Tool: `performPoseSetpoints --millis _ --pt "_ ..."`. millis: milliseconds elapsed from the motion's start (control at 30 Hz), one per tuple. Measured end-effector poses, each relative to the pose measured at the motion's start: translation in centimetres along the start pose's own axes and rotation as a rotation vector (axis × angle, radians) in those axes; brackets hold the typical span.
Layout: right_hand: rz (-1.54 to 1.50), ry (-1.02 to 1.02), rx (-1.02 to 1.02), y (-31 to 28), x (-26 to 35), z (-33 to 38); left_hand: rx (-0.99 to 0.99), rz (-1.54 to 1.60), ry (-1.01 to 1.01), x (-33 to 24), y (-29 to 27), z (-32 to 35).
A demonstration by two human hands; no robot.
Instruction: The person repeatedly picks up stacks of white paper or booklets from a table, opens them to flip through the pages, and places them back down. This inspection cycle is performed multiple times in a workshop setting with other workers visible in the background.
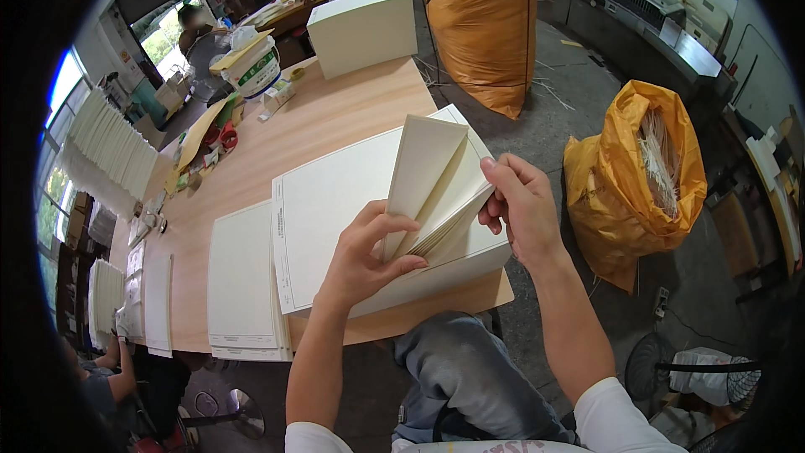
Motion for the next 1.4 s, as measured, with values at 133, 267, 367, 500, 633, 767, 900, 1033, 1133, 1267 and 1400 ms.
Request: performPoseSetpoints --millis 133,267,367,500,633,767,900,1033,1133,1267,1400 --pt "0.196 -0.153 -0.022 -0.1 0.3 0.1 -0.165 0.101 -0.097 0.4 0.0 0.2" --pt "0.207 -0.139 -0.042 0.0 0.5 0.1 -0.087 -0.02 0.017 -0.2 0.1 -0.2" --pt "-0.036 -0.019 -0.021 0.5 0.1 0.0 0.027 -0.018 0.094 -1.1 0.7 -0.2" --pt "-0.056 -0.017 -0.018 0.4 0.1 0.1 -0.008 -0.019 0.06 -1.0 0.3 -0.2" --pt "0.178 -0.143 -0.03 -0.2 0.2 0.1 -0.099 0.007 0.002 -0.8 0.1 -0.3" --pt "0.184 -0.117 -0.042 -0.6 0.3 -0.1 -0.079 -0.037 -0.013 -0.3 0.1 -0.1" --pt "-0.108 0.025 -0.024 -0.2 0.0 -0.1 0.039 -0.107 0.136 -2.0 1.0 -0.5" --pt "-0.048 -0.016 -0.062 -0.8 0.0 0.2 0.01 -0.116 0.092 -1.3 0.9 -0.4" --pt "0.26 -0.291 -0.245 -2.8 0.7 1.5 -0.021 -0.049 0.057 -0.9 0.8 -0.5" --pt "0.915 -0.904 -0.175 -0.2 0.7 5.9 -0.028 -0.062 0.049 -1.0 0.2 0.0" --pt "1.167 -0.955 0.168 1.9 -3.1 7.8 0.11 -0.385 0.267 -2.8 1.9 0.1"
Point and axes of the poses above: each hand's wrist, its own z-axis away from the middle knuckle, its own y-axis out of the palm, x = y × z, the point moved 6 cm from there along -z, towards the middle knuckle, and after that the axes turned 5 degrees about -x, right-handed, at the moved point
